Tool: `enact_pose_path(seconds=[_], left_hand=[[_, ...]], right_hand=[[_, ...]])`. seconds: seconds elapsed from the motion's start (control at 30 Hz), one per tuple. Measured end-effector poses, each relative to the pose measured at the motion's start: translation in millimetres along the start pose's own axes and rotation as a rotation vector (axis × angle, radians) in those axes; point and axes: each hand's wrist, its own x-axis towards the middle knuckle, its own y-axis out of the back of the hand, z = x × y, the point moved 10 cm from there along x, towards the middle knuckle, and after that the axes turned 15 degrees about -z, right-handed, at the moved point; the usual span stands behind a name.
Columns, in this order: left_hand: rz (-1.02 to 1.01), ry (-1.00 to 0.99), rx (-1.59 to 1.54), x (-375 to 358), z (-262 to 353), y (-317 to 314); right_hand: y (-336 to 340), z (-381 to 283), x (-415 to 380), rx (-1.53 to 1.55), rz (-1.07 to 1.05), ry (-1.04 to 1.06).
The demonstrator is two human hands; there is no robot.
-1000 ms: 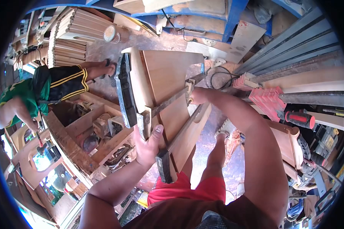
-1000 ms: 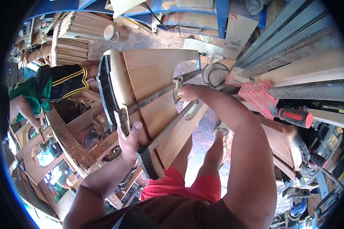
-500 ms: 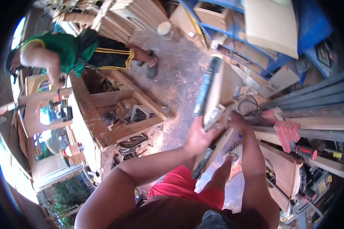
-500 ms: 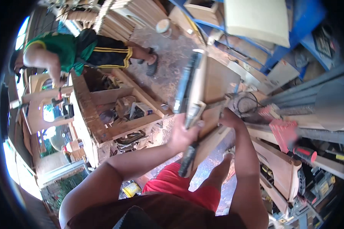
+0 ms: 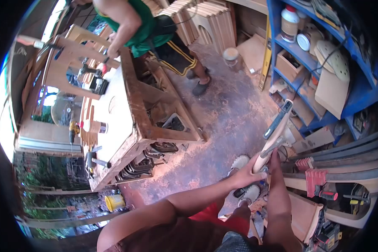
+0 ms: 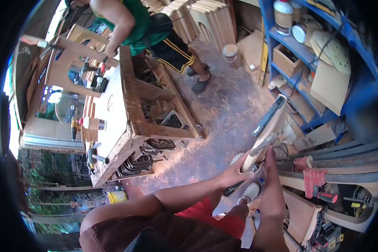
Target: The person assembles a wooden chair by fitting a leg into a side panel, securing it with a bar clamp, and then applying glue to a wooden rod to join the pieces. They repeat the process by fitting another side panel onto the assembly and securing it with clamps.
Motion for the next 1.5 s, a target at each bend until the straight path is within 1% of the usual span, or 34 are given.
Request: enact_pose_path(seconds=[0.03,0.1,0.17,0.23,0.27,0.3,0.37,0.43,0.53,0.57,0.6,0.63,0.7,0.73,0.77,0.83,0.87,0.9,0.93,0.97,1.0,1.03,1.07,1.1,1.17,1.2,1.23,1.27,1.33,1.37,1.4,1.43,1.47,1.5], left_hand=[[0.015,-0.023,0.007,-5,5,2],[0.035,0.085,0.126,-18,-2,-2],[0.099,0.059,0.124,-40,8,-7],[0.113,-0.014,0.127,-68,23,-18],[0.137,-0.007,0.147,-83,27,-21],[0.180,-0.027,0.137,-102,39,-22],[0.094,0.083,0.198,-140,64,-40],[0.111,0.039,0.192,-188,103,-57],[0.147,0.061,0.296,-271,145,-88],[0.143,0.145,0.239,-300,150,-102],[0.134,0.223,0.184,-327,151,-113],[0.150,0.200,0.196,-350,156,-118],[0.257,0.141,0.438,-396,165,-128],[0.385,0.122,0.469,-419,175,-132],[0.412,0.101,0.466,-435,178,-138],[0.560,-0.072,0.394,-481,188,-143],[0.585,-0.099,0.393,-504,186,-143],[0.676,-0.213,0.549,-536,196,-146],[0.767,-0.322,0.707,-568,205,-153],[0.790,-0.345,0.708,-597,200,-152],[0.871,-0.441,0.670,-634,198,-150],[0.946,-0.537,0.631,-674,195,-150],[1.082,-0.624,0.521,-715,191,-146],[1.080,-0.636,0.523,-738,180,-143],[1.367,-0.715,0.456,-811,146,-119],[1.362,-0.727,0.465,-837,142,-111],[1.408,-0.795,0.381,-870,134,-102],[1.452,-0.857,0.296,-905,128,-93],[1.441,-0.893,0.384,-973,147,-74],[1.358,-0.971,0.379,-1001,162,-64],[1.275,-1.047,0.374,-1028,183,-58],[1.249,-1.082,0.374,-1056,208,-62],[1.221,-1.116,0.371,-1081,234,-64],[1.253,-1.100,0.477,-1109,253,-54]], right_hand=[[-10,-3,1,-0.020,-0.019,0.008],[-19,5,-9,0.023,-0.038,-0.015],[-28,16,-9,-0.020,-0.129,0.010],[-38,28,-23,-0.053,-0.058,0.016],[-49,35,-35,0.001,-0.044,-0.024],[-61,44,-41,-0.034,-0.072,-0.042],[-79,60,-52,0.025,-0.066,-0.019],[-129,53,-88,-0.028,-0.118,-0.046],[-202,43,-142,-0.393,-0.256,-0.059],[-214,54,-152,-0.413,-0.277,-0.056],[-236,68,-162,-0.181,-0.366,-0.063],[-263,73,-174,0.049,-0.451,-0.068],[-294,78,-204,0.012,-0.429,-0.083],[-305,82,-218,-0.005,-0.391,-0.102],[-317,90,-223,-0.033,-0.411,-0.105],[-359,104,-248,0.013,-0.542,-0.077],[-381,104,-264,-0.023,-0.555,-0.085],[-404,110,-277,-0.054,-0.575,-0.085],[-424,113,-289,-0.092,-0.590,-0.022],[-446,117,-302,-0.124,-0.606,0.043],[-470,124,-320,-0.128,-0.626,0.010],[-503,132,-339,-0.093,-0.695,0.044],[-534,142,-358,-0.113,-0.754,0.056],[-563,154,-381,-0.130,-0.806,0.066],[-623,182,-416,-0.123,-0.872,0.102],[-645,198,-423,-0.239,-0.909,0.144],[-665,214,-434,-0.357,-0.934,0.180],[-685,230,-443,-0.354,-0.932,0.183],[-742,256,-469,-0.389,-0.969,0.132],[-771,263,-490,-0.389,-0.972,0.137],[-807,267,-522,-0.314,-1.058,0.160],[-842,272,-552,-0.238,-1.141,0.180],[-868,279,-569,-0.239,-1.141,0.181],[-895,282,-585,-0.222,-1.169,0.220]])
